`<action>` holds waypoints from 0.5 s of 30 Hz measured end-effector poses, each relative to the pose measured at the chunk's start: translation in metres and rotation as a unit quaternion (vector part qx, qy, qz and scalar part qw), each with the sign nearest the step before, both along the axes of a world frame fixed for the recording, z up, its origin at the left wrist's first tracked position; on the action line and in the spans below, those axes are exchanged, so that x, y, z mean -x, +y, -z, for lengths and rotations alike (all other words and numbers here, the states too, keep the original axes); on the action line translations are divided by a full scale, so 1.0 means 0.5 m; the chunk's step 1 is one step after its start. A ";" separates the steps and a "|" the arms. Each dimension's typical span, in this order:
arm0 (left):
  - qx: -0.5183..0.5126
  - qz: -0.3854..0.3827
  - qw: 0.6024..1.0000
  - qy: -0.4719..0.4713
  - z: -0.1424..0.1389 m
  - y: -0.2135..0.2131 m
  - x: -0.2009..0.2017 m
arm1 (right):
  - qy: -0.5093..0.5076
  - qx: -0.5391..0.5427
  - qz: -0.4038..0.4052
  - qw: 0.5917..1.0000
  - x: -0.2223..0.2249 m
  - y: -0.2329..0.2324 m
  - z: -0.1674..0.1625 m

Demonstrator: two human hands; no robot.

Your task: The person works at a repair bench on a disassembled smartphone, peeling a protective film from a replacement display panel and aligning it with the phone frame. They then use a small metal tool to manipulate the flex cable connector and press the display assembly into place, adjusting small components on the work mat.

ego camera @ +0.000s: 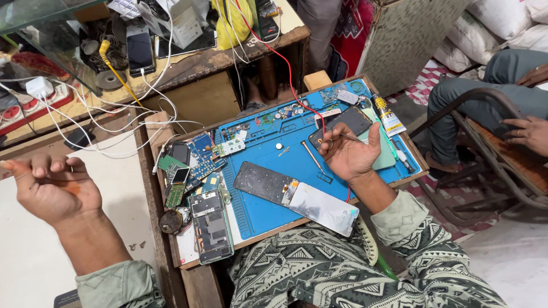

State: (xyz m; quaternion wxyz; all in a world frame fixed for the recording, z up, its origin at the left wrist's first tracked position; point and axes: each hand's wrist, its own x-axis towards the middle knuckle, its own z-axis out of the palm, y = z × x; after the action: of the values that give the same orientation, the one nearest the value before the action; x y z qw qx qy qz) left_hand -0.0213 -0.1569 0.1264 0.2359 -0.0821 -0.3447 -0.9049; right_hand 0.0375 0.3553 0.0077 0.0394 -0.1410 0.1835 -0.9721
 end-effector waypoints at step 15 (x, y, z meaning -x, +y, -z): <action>-0.057 -0.050 0.995 -0.070 -0.019 -0.032 -0.012 | 0.023 0.000 0.026 0.999 0.003 -0.002 -0.005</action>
State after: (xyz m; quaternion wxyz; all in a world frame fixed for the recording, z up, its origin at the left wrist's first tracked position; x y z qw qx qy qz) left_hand -0.0152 -0.1727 0.1361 0.2605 0.0129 -0.3116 -0.9137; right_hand 0.0360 0.3544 0.0102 0.0096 -0.1587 0.1881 -0.9692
